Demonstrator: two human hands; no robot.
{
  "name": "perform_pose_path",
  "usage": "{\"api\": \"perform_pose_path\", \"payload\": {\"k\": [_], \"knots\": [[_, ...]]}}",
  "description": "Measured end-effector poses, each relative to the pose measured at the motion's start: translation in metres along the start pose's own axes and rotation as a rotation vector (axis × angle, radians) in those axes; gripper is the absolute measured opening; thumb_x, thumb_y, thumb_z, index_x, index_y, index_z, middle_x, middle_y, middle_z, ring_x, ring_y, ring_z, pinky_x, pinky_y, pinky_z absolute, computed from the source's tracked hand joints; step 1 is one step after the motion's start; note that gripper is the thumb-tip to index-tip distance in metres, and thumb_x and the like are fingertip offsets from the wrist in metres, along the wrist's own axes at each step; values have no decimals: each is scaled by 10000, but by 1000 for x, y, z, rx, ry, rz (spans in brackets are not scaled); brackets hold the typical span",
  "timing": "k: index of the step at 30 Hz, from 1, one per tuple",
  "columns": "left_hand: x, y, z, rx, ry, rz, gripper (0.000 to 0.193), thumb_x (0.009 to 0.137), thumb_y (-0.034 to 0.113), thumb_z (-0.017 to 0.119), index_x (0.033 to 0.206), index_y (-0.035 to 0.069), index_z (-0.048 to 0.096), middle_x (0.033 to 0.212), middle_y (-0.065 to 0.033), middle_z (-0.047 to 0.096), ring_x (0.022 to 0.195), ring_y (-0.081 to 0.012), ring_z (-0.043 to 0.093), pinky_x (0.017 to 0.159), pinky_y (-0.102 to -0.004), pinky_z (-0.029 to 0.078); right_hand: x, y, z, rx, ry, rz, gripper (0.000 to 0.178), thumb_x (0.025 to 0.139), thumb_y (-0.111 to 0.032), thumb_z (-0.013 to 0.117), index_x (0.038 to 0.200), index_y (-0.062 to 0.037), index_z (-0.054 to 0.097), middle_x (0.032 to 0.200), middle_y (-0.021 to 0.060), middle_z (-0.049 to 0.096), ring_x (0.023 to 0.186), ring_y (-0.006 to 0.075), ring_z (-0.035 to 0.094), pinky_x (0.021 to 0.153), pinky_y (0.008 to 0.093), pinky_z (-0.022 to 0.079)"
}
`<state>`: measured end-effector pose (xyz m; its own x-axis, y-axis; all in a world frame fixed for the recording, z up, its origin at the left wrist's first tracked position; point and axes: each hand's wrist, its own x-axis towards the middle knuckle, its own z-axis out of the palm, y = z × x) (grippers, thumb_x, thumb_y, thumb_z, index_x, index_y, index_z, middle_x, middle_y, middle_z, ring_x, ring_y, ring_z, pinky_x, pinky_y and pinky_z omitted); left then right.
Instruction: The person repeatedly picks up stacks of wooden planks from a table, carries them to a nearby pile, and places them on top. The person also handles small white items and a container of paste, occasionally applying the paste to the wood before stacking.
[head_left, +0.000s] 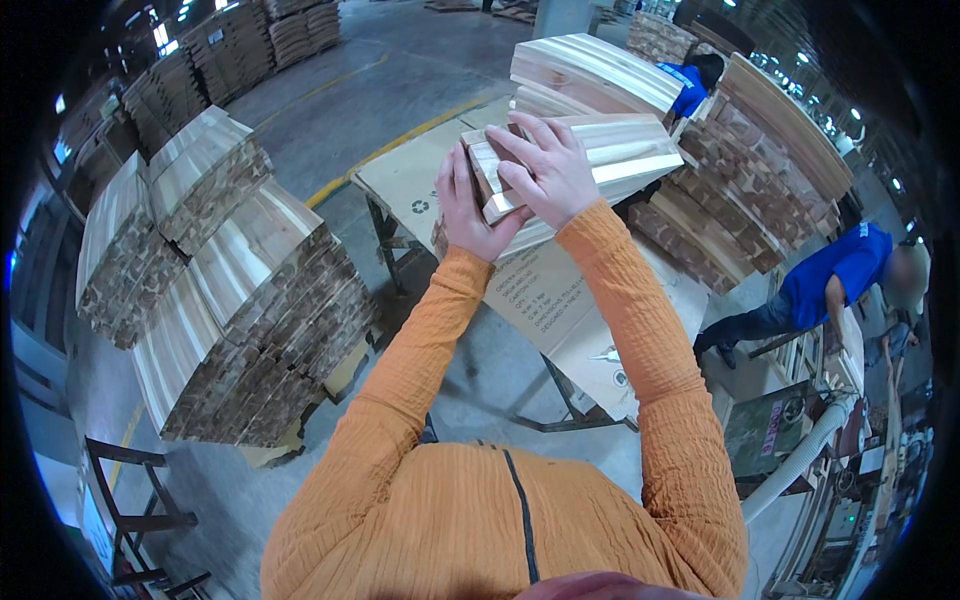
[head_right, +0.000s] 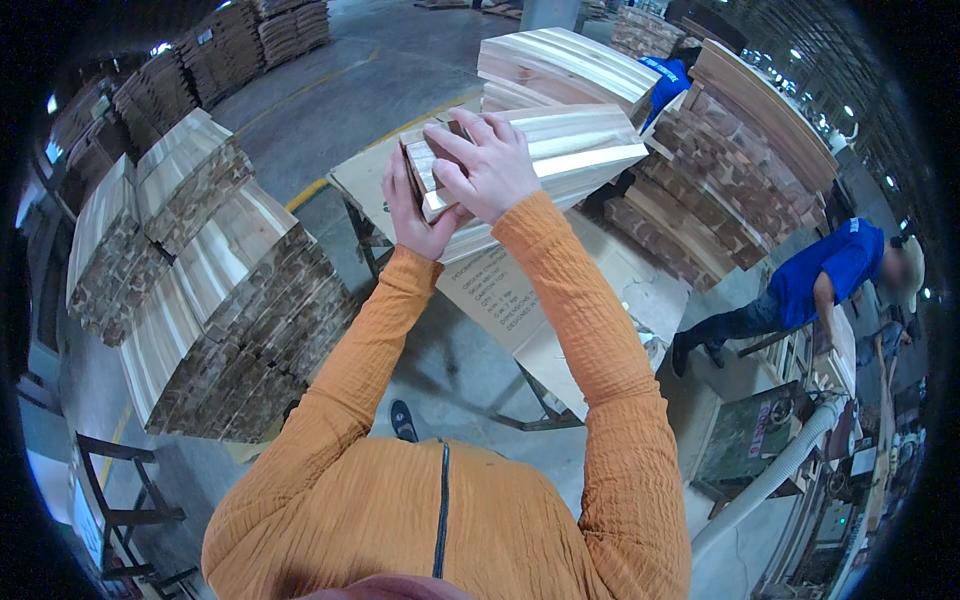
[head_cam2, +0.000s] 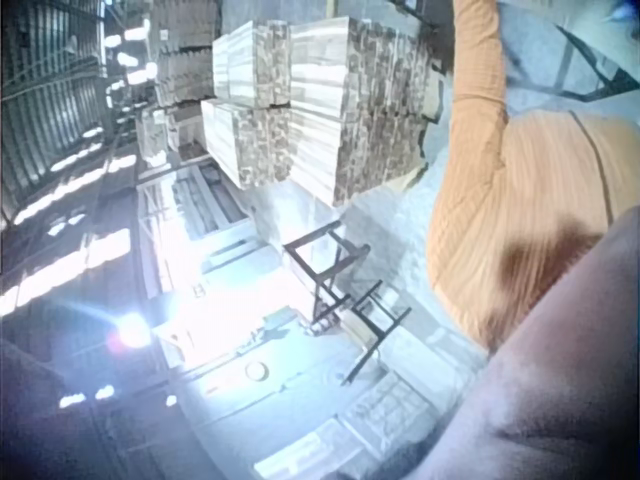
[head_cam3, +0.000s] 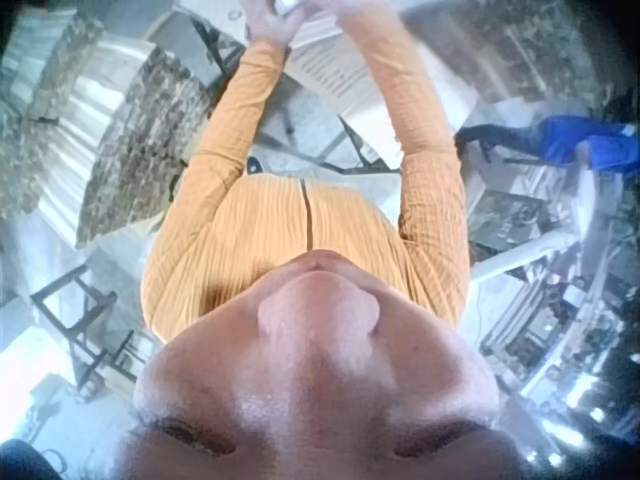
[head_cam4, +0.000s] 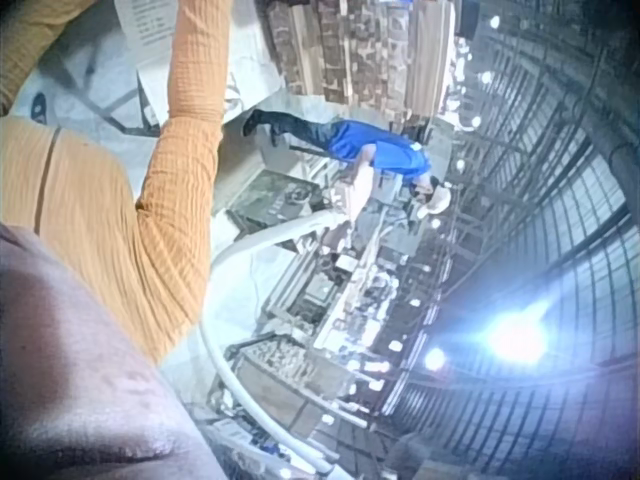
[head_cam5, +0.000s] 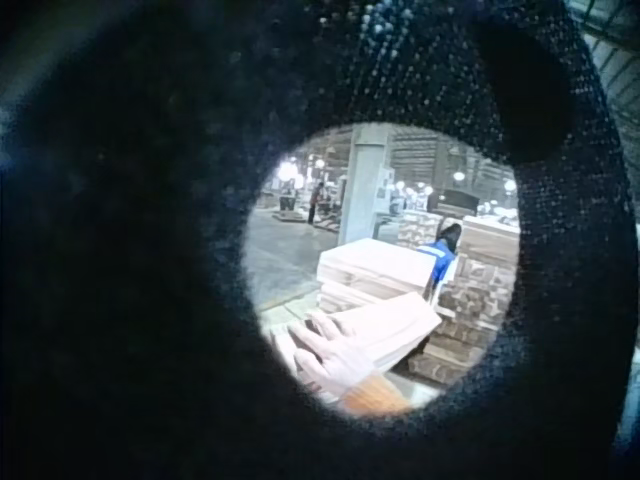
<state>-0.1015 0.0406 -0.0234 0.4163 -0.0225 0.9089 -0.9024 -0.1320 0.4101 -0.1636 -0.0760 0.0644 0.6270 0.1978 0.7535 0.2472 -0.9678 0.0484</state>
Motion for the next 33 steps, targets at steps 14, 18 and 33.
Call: {"api": "perform_pose_path", "payload": {"k": [14,18,33], "knots": [[1,-1,0,64,-3,37,1042,635,459,755,1375,-58,233,1308,-289,358,1185,-423,377,985,-485,320,4,2,-3,28,-54,18,446,795,-391,503,1190,-196,574,1235,80,500,1100,300,431,928,439,356],[1,0,1,97,-13,36,1018,643,426,747,1376,-56,230,1310,-285,361,1181,-424,382,981,-485,323,3,3,-2,121,12,59,448,794,-407,515,1178,-188,588,1245,77,501,1106,299,433,931,447,355],[8,-7,3,140,-1,24,988,651,457,712,1381,-34,261,1314,-262,387,1157,-392,430,949,-472,342,13,6,2,48,44,-19,379,823,-418,539,1112,-195,643,1258,92,502,1089,315,462,949,424,368]]}}
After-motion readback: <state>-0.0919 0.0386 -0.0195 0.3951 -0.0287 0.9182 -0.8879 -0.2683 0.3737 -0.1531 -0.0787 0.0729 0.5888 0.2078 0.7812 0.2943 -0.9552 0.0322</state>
